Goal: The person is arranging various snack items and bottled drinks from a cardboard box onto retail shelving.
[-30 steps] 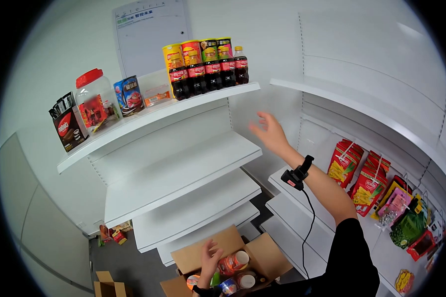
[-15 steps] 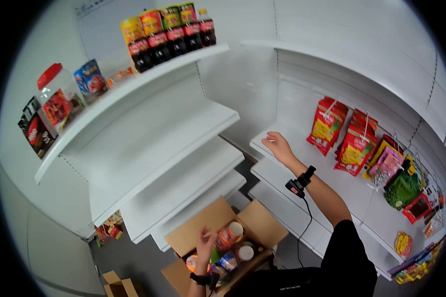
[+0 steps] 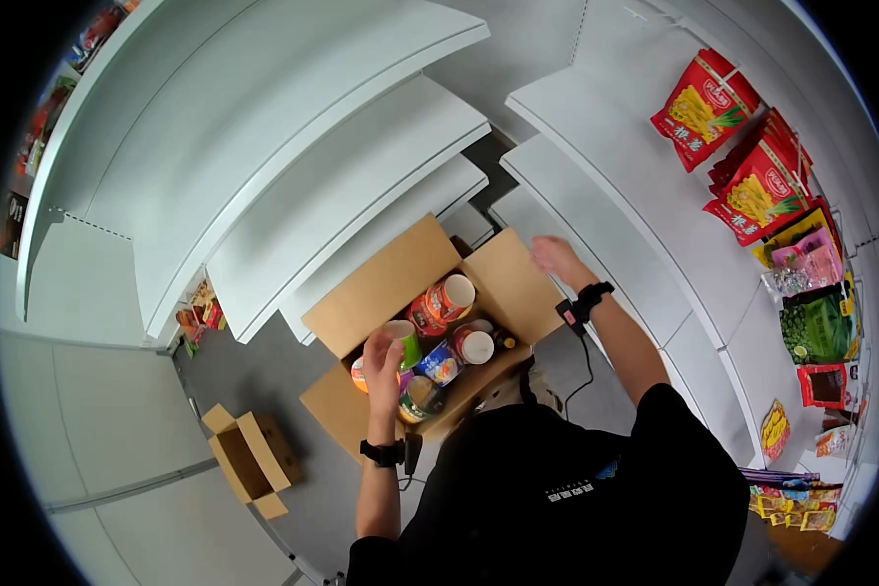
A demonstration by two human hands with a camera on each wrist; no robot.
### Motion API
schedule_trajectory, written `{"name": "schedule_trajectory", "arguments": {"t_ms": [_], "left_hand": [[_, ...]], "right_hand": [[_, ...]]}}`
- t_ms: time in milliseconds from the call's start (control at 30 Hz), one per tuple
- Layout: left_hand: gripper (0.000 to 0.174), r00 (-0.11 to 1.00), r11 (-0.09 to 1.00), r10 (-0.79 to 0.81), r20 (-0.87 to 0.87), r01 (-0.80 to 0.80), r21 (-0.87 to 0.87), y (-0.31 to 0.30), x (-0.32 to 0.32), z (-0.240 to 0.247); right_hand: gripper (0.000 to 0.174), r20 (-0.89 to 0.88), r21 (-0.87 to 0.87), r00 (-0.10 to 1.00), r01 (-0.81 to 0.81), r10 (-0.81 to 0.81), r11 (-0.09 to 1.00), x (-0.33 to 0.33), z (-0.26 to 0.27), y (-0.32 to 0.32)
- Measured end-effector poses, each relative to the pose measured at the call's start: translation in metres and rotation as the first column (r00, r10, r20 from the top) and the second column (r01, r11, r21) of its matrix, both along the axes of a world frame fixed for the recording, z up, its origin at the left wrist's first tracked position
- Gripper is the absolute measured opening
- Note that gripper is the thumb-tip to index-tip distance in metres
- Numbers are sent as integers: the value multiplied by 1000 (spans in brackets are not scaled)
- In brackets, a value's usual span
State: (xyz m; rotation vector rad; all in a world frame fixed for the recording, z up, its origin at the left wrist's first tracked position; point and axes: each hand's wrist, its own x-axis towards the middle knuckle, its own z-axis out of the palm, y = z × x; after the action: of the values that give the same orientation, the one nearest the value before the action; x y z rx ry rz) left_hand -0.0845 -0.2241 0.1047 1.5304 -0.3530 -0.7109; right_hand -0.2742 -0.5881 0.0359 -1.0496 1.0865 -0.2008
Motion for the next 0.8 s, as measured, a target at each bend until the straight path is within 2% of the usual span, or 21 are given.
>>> {"name": "schedule_trajectory", "arguments": {"t_ms": [67, 133, 167, 233, 267, 367, 467, 567, 667, 800], "left_hand": [[47, 1000, 1000, 3, 12, -3, 24, 1, -3, -6], [45, 1000, 998, 2, 30, -4, 58, 0, -8, 0], [44, 1000, 998, 14, 12, -15, 65, 0, -10, 5], [43, 1000, 998, 19, -12, -18, 68, 2, -11, 5], [45, 1000, 996, 5, -3, -5, 85, 5, -8, 2], [40, 999, 995, 26, -38, -22, 92, 3, -8, 20], [41, 994, 986, 99, -35, -93, 137, 8, -9, 15], [44, 993, 980, 114, -28, -108, 165, 16, -14, 10], [46, 991, 968, 131, -15, -125, 217, 24, -16, 1], [45, 989, 951, 151, 3, -146, 274, 27, -22, -1]], "right_hand": [[43, -82, 148, 996, -6, 18, 989, -3, -47, 16], [34, -5, 308, 996, -88, 94, 947, -13, -80, 39], [37, 157, 453, 981, -178, 118, 874, -23, -145, 42], [43, 163, 576, 977, -208, 138, 791, -33, -177, 64], [45, 8, 570, 987, -136, 160, 810, -33, -154, 81], [45, -66, 695, 980, -91, 188, 713, -34, -188, 103], [46, -284, 687, 955, 139, 88, 714, -32, -217, 124], [45, -184, 582, 983, 128, -23, 803, -40, -243, 145], [46, -283, 496, 956, 81, 73, 864, -34, -239, 155], [60, -304, 417, 934, 309, -190, 855, -22, -258, 179]]}}
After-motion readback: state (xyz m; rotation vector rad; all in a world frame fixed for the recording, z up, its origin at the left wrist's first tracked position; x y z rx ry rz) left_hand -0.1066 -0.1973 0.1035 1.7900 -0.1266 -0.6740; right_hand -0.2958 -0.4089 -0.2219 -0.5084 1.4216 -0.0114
